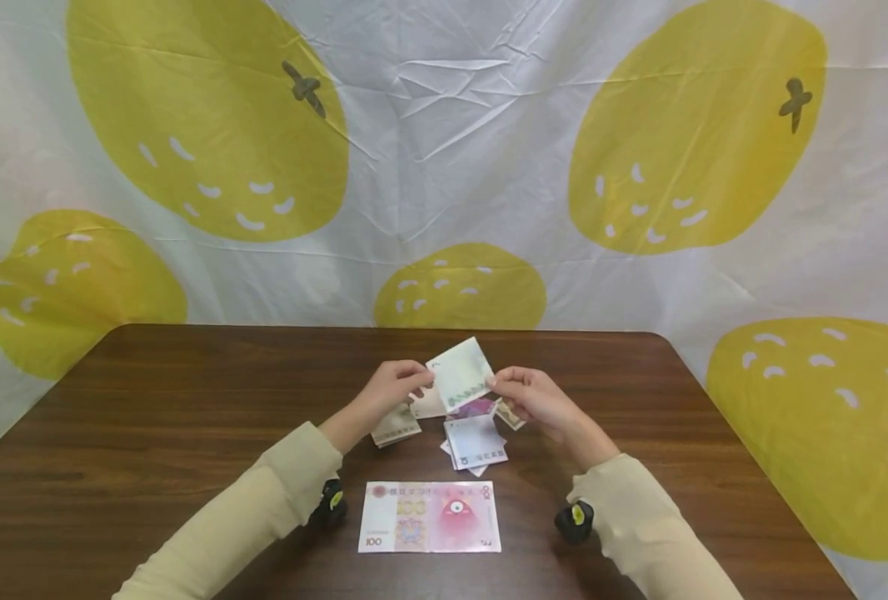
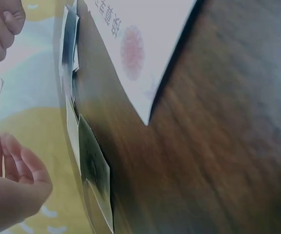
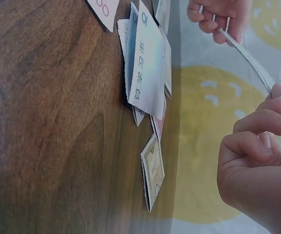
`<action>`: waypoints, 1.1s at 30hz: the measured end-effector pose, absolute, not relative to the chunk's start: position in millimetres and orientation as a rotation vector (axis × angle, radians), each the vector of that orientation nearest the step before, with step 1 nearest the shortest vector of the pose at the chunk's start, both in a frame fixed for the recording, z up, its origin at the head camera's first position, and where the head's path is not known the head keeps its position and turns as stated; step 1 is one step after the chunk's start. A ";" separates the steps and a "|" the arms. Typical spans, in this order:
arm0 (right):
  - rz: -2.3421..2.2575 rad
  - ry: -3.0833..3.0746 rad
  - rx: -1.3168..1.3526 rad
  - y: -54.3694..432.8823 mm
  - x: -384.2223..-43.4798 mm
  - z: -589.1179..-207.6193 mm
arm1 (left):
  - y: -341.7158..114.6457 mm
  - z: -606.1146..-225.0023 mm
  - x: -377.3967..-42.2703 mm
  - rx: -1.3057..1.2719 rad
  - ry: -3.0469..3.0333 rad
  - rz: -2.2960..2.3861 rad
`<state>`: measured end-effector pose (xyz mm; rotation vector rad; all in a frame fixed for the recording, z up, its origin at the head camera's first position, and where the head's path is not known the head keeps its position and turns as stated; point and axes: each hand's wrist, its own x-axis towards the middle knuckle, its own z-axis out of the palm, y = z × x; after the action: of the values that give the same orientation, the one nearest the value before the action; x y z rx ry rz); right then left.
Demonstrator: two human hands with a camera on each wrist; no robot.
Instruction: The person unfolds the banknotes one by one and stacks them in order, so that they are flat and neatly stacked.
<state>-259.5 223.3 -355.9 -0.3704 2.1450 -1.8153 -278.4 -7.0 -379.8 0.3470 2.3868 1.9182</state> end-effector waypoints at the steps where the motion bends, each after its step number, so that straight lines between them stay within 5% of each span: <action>1: -1.810 2.147 -0.367 223.0 -259.4 -356.1 | -7.7 -379.7 -278.1 0.351 2.366 1.931; 33: -1.885 2.199 -0.313 193.6 -246.9 -365.6 | -9.5 -386.9 -251.4 0.401 2.057 2.351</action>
<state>-246.9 193.6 -365.6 -0.3131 2.1989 -1.8846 -251.4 -9.5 -386.9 0.4007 2.0572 2.3505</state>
